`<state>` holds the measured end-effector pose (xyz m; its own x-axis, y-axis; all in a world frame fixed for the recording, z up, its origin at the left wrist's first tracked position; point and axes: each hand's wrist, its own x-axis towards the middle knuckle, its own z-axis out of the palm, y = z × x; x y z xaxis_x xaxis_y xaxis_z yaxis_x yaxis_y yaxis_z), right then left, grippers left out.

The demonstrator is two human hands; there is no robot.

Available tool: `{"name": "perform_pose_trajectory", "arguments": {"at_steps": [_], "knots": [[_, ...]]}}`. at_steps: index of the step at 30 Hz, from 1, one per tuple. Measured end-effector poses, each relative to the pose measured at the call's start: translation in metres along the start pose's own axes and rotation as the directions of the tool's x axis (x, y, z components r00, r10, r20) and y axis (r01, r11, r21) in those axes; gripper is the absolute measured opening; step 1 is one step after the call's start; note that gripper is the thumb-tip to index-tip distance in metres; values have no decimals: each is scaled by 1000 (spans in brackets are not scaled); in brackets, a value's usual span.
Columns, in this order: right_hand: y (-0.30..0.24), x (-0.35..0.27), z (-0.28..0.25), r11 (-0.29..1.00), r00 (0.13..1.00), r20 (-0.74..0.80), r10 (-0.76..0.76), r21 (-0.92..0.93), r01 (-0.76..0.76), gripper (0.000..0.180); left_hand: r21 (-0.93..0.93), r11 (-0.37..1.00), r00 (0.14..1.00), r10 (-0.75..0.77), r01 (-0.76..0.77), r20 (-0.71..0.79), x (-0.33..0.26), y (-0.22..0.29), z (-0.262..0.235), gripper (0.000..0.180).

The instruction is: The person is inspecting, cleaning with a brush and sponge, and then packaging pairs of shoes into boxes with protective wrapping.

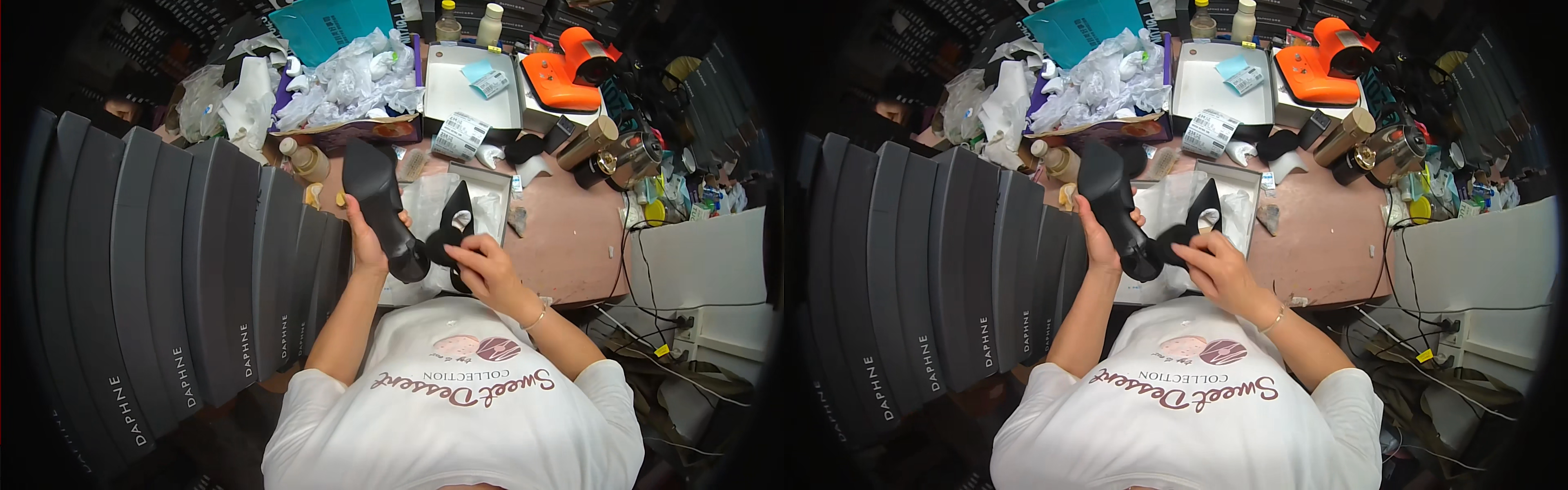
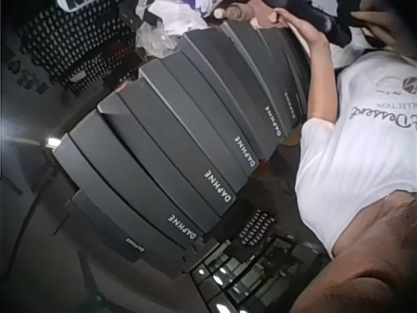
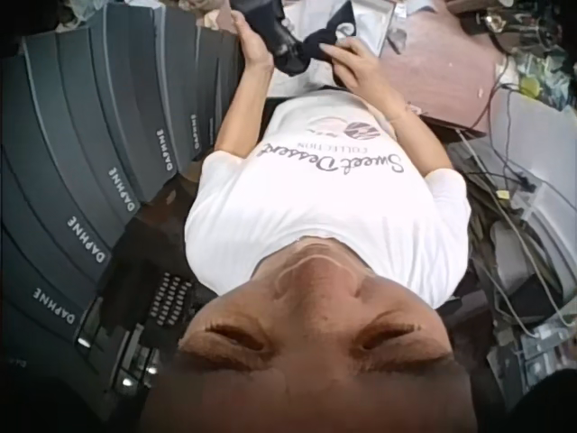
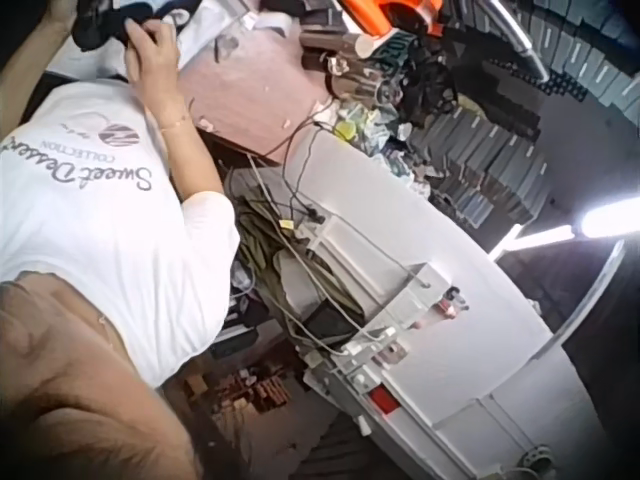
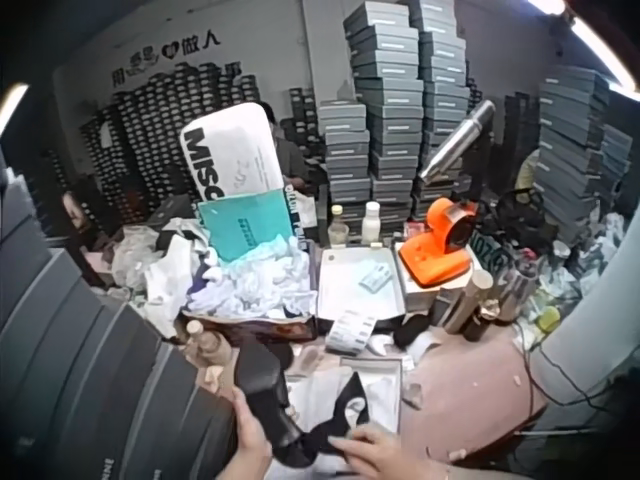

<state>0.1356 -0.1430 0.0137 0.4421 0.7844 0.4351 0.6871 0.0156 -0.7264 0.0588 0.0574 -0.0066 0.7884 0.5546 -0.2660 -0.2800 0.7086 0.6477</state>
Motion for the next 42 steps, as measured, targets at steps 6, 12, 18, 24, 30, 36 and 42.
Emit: {"name": "perform_pose_trajectory", "arguments": {"at_steps": [6, 12, 18, 24, 30, 36, 42], "knots": [[-7, 22, -1, 980, 856, 492, -157, 183, 75, 38, 216, 958, 962, -223, 188, 154, -19, -16, -4, 79], [-5, 7, -14, 983, 949, 315, -7, 175, -51, 37, 4, 990, 973, -140, 141, 183, -3, -6, -11, 83], [-17, 1, 21, 998, 957, 283, -61, 24, 57, 42, -124, 986, 993, -115, 110, -39, 1, -13, -19, 80], [-7, -11, 3, 982, 922, 385, -39, 185, -36, 30, -554, 807, 976, -131, 206, 172, 22, -19, -51, 71], [46, -31, -33, 903, 913, -17, 408, 154, -401, 26, -449, 842, 953, -236, 299, 191, 10, -12, -40, 73], [86, -60, -48, 789, 761, -212, 613, 129, -601, 27, -197, 926, 935, -280, 323, 219, -3, -13, -36, 82], [13, -21, -30, 924, 930, -68, 362, 156, -349, 36, -141, 960, 953, -206, 240, 220, -6, -18, -19, 86]]}}
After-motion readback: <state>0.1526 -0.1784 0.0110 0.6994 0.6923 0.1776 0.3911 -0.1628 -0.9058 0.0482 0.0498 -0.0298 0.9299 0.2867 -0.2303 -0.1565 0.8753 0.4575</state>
